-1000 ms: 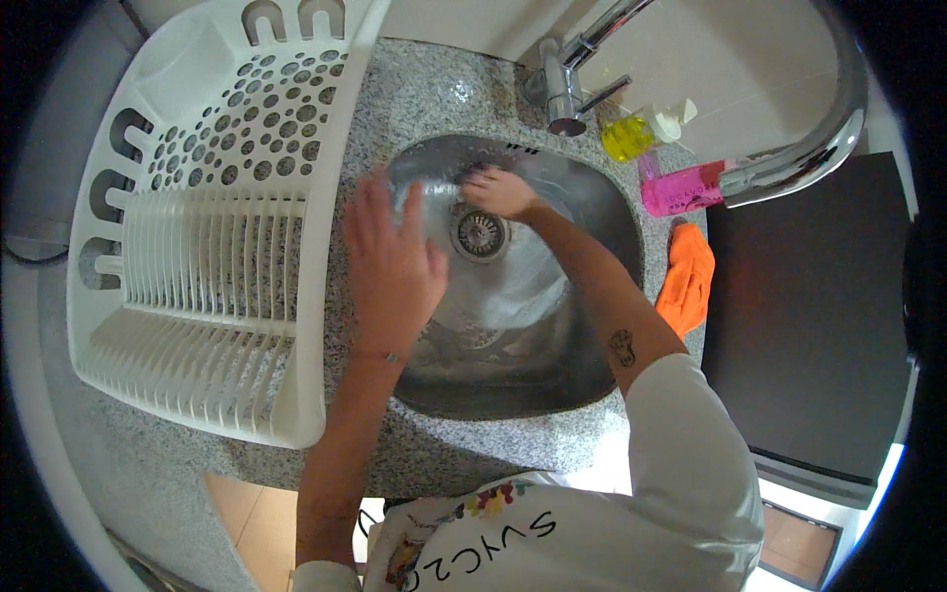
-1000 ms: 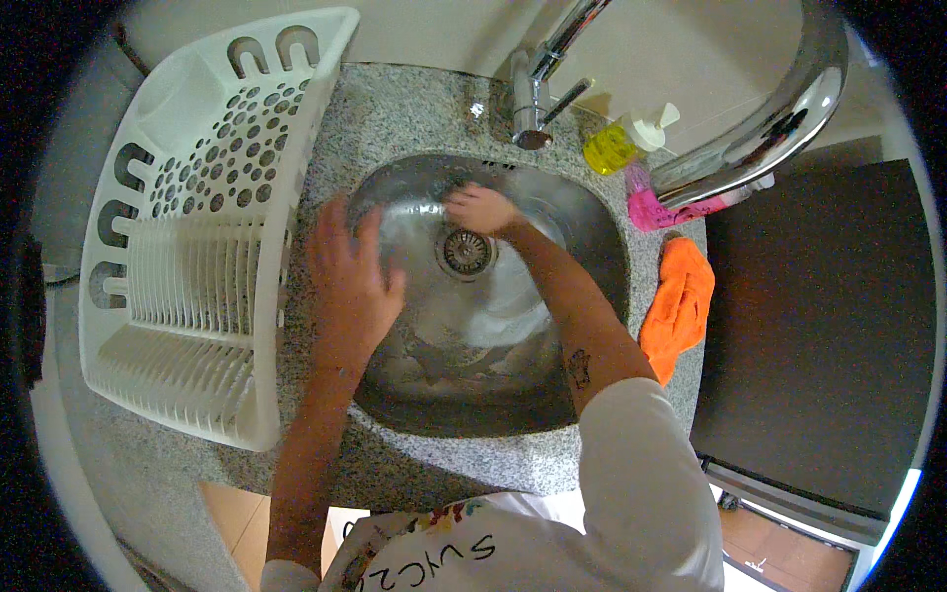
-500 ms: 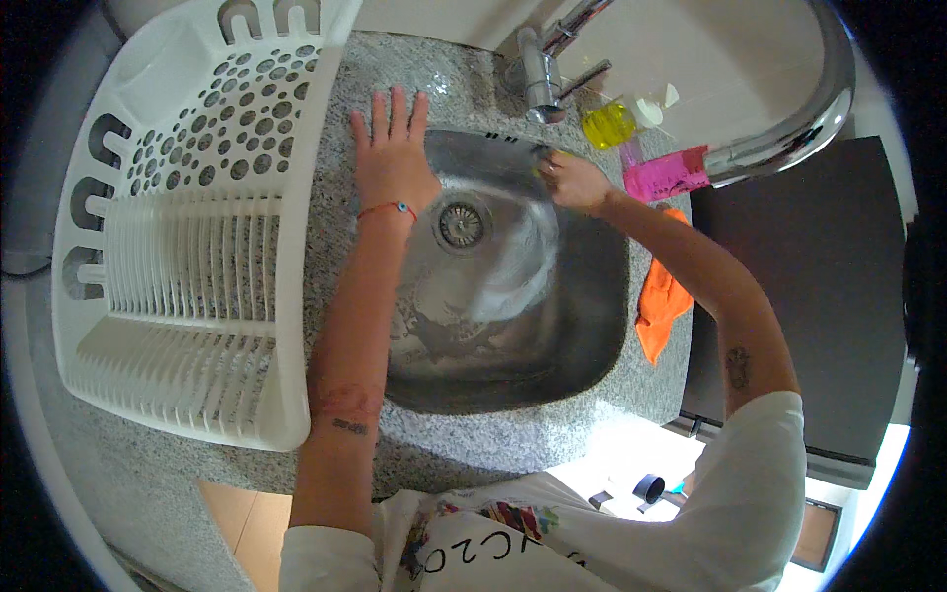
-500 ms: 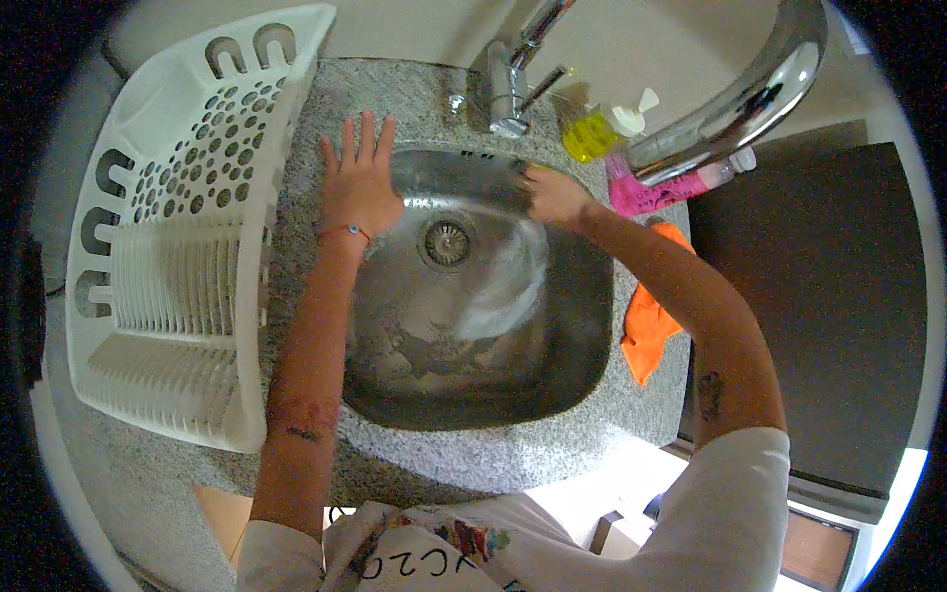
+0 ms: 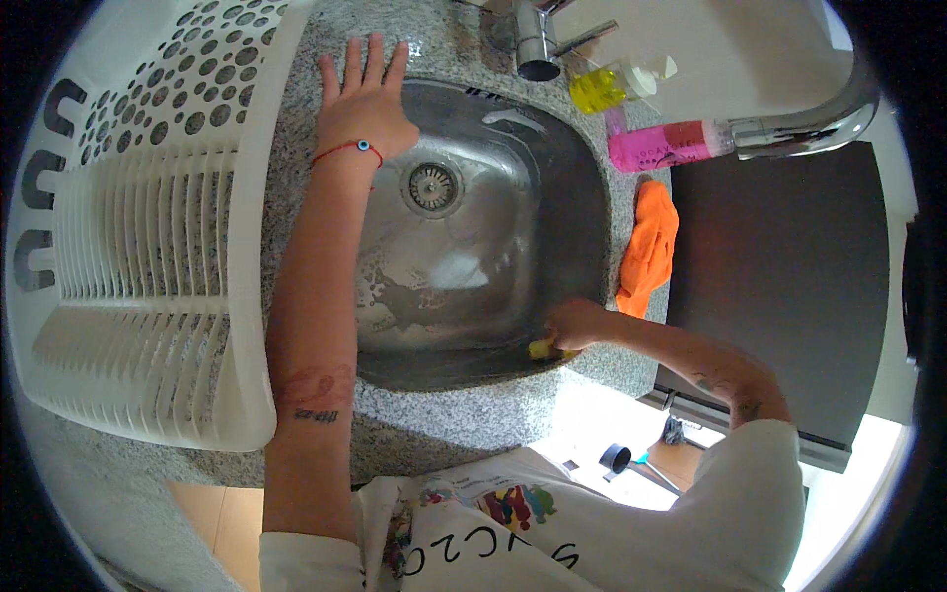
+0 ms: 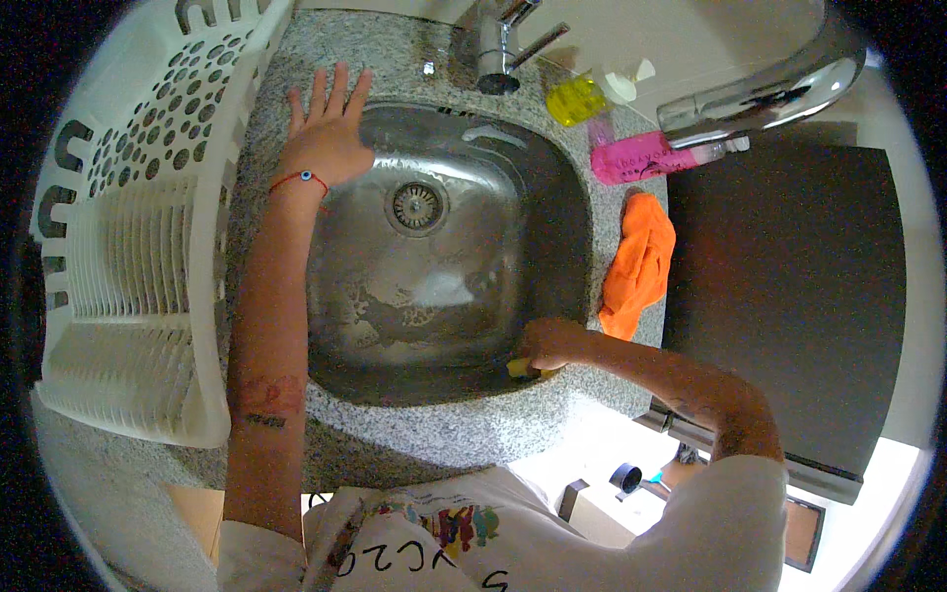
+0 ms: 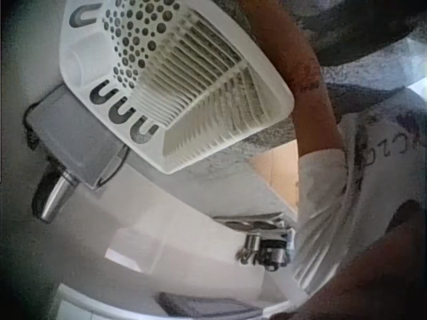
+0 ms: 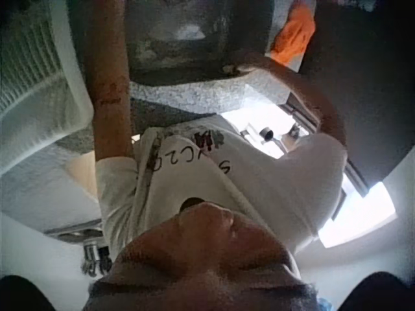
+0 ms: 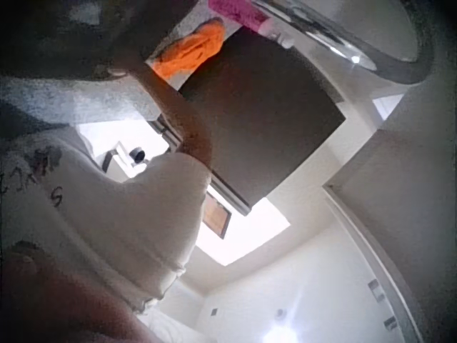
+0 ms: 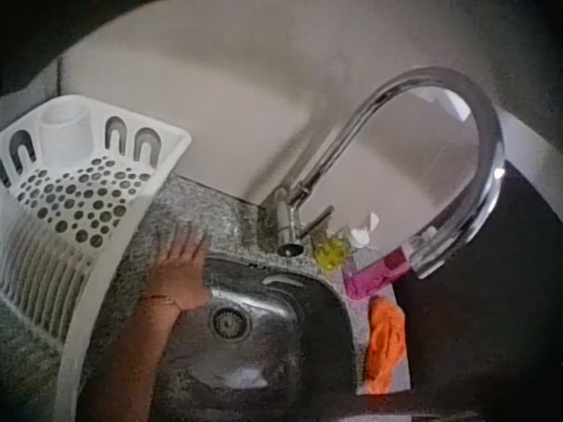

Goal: The person wipes a white plastic dish rack with an orange cloth, cleaning the interior and exterior surfaces. They then place the rack on the counter and scrub the stainless steel sink with a yellow sponge and soap.

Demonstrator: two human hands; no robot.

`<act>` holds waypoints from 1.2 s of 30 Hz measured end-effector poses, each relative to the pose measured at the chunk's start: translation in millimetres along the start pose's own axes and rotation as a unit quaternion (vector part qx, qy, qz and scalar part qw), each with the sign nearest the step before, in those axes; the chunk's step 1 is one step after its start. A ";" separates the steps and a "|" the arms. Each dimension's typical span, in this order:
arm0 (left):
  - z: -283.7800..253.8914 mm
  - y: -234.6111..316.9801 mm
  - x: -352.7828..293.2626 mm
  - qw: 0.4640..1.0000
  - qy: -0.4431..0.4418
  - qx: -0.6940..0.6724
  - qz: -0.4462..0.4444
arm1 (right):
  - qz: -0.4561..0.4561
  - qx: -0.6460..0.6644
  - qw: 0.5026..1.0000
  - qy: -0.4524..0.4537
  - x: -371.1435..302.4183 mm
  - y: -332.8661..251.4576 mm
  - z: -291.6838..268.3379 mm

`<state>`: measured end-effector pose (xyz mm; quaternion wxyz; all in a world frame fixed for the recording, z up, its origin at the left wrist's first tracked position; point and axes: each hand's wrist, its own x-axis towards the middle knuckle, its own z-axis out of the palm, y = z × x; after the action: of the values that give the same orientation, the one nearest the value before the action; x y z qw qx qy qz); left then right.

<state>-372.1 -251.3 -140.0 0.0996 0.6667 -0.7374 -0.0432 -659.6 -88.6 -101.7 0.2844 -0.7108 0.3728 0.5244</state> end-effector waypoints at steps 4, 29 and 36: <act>-9.2 0.4 1.4 1.000 -0.021 -0.004 0.000 | 0.030 -0.148 0.912 0.380 68.8 96.4 30.0; -24.4 10.1 6.3 0.993 -0.113 0.014 0.007 | 0.089 0.418 0.266 0.864 66.0 6.1 -235.3; -22.3 9.2 9.1 0.991 -0.132 -0.005 0.010 | 0.010 0.405 0.208 0.890 57.1 4.6 -234.9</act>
<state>-377.3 -257.9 -115.6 0.0049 0.6472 -0.7506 -0.1335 -528.3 -291.2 -88.6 0.0100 -0.4961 0.5502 -0.6716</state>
